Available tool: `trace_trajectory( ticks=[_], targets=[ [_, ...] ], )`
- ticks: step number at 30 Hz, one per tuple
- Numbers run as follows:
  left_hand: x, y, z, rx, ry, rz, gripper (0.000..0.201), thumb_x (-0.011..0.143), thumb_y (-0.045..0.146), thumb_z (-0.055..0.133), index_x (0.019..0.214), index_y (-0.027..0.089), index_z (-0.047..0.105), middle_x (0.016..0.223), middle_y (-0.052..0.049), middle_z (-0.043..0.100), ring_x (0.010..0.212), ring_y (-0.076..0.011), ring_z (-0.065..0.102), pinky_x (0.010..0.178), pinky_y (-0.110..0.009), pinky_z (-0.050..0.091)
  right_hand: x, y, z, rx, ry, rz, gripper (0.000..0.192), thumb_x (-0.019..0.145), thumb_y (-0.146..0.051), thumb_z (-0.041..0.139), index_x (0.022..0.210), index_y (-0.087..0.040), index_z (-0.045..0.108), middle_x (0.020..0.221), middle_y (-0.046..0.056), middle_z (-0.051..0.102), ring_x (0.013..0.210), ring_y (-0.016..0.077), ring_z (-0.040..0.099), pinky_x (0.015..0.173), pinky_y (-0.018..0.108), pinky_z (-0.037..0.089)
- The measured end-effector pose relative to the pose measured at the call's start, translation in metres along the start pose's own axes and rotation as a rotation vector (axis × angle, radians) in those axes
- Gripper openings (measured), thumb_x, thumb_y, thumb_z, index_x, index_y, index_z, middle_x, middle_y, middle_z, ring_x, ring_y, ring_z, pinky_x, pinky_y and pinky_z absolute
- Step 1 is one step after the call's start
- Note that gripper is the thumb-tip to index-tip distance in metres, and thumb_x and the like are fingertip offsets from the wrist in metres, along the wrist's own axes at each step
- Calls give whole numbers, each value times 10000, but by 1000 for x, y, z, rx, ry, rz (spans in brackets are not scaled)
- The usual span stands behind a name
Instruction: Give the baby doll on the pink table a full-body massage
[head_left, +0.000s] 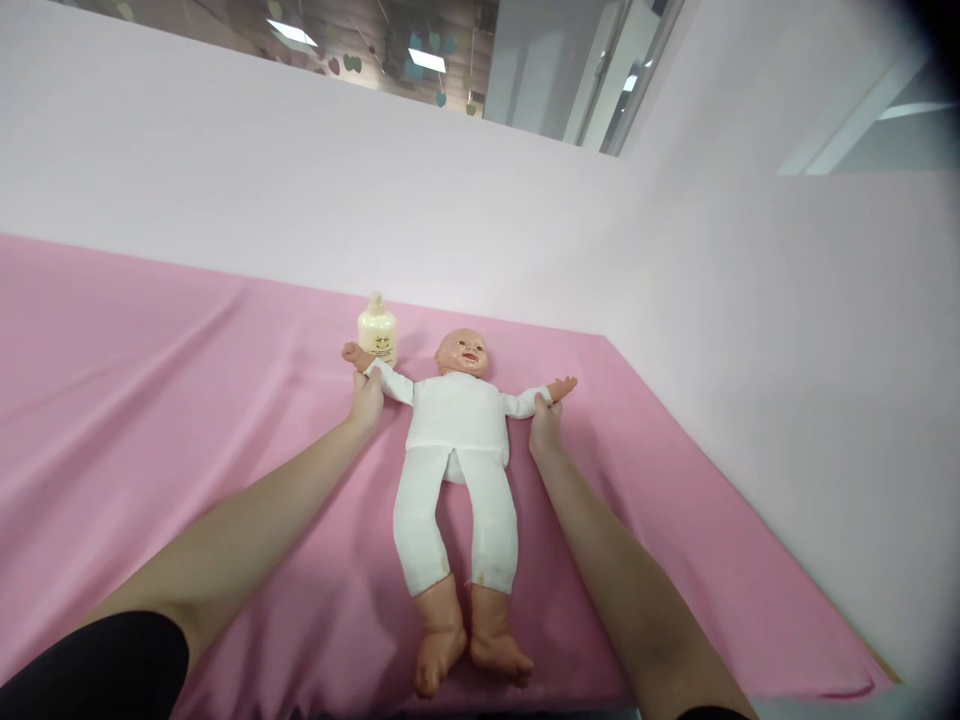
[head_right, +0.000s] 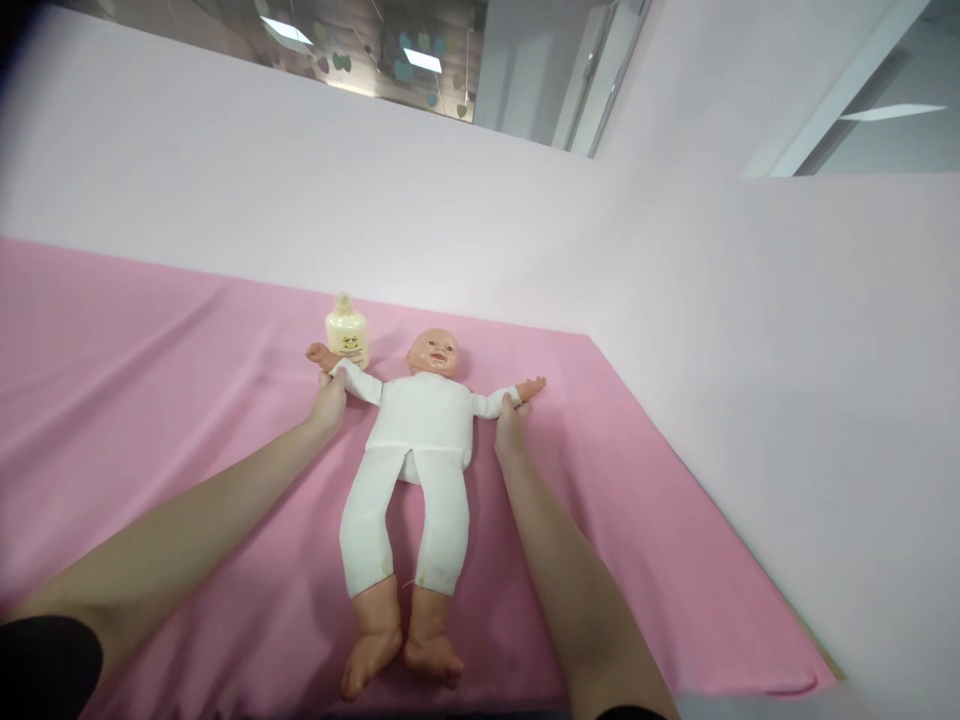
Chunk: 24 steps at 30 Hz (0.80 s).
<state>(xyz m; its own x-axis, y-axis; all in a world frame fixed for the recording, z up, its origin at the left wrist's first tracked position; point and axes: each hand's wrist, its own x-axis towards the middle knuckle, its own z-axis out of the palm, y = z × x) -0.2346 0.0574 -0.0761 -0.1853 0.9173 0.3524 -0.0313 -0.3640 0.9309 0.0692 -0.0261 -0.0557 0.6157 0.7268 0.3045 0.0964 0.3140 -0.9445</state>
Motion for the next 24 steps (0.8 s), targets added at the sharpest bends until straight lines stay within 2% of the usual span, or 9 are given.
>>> trace_trajectory(
  ticks=[3, 5, 9, 13, 15, 17, 19, 22, 24],
  targets=[
    [-1, 3, 1, -14, 90, -88, 187, 905, 414, 456, 1038, 288, 416, 1110, -54, 603, 1132, -204, 554, 951, -423, 470, 0, 0, -1, -4, -21, -15, 685, 785, -293, 453, 1416, -185, 209, 1528, 102, 211, 1382, 200, 299, 1122, 429, 294],
    [-5, 11, 5, -1, 57, -61, 234, 888, 412, 488, 1077, 288, 426, 1140, -52, 595, 1124, -194, 557, 951, -398, 472, -3, -4, 1, -32, -86, -86, 670, 787, -292, 471, 1411, -207, 244, 1512, 88, 264, 1368, 207, 323, 1112, 440, 305],
    [-17, 28, 14, 104, -147, 126, 412, 889, 414, 474, 1259, 247, 409, 1243, -93, 548, 1163, -212, 523, 1004, -389, 425, -14, -10, 6, -148, -283, -196, 572, 814, -290, 485, 1366, -195, 366, 1380, 99, 469, 1236, 223, 477, 1059, 445, 367],
    [-27, 38, 18, 409, -450, 328, 464, 892, 355, 461, 1329, 204, 421, 1304, -109, 505, 1242, -258, 435, 1087, -451, 311, -22, -13, 11, -383, -464, -407, 497, 796, -164, 448, 1288, -212, 495, 1287, 76, 539, 1224, 219, 457, 1098, 441, 308],
    [-29, 42, 19, 536, -538, 366, 456, 890, 322, 455, 1330, 202, 441, 1288, -103, 517, 1236, -270, 427, 1087, -474, 298, -23, -14, 11, -444, -510, -479, 499, 782, -121, 426, 1260, -219, 527, 1260, 74, 548, 1214, 218, 454, 1100, 439, 304],
    [-31, 45, 19, 556, -538, 371, 457, 896, 307, 438, 1342, 207, 428, 1294, -98, 514, 1236, -270, 425, 1085, -481, 298, -23, -15, 11, -430, -492, -472, 482, 796, -130, 423, 1261, -217, 520, 1258, 81, 544, 1207, 217, 461, 1090, 435, 320],
    [-31, 46, 19, 474, -484, 365, 468, 905, 312, 425, 1357, 198, 391, 1330, -104, 487, 1258, -264, 410, 1093, -473, 290, -23, -15, 10, -365, -440, -414, 460, 822, -182, 447, 1280, -211, 487, 1275, 90, 535, 1211, 219, 467, 1081, 435, 333],
    [-29, 43, 19, 298, -347, 306, 460, 906, 326, 430, 1340, 189, 366, 1358, -117, 456, 1295, -247, 384, 1112, -440, 274, -22, -14, 9, -250, -347, -286, 490, 830, -271, 492, 1311, -209, 421, 1315, 103, 515, 1213, 222, 480, 1060, 440, 357],
    [-25, 37, 18, 195, -225, 209, 425, 898, 342, 450, 1294, 210, 372, 1324, -114, 477, 1276, -233, 415, 1096, -421, 306, -19, -13, 7, -192, -271, -208, 534, 814, -302, 511, 1322, -198, 387, 1332, 118, 498, 1210, 230, 488, 1046, 455, 367]
  ],
)
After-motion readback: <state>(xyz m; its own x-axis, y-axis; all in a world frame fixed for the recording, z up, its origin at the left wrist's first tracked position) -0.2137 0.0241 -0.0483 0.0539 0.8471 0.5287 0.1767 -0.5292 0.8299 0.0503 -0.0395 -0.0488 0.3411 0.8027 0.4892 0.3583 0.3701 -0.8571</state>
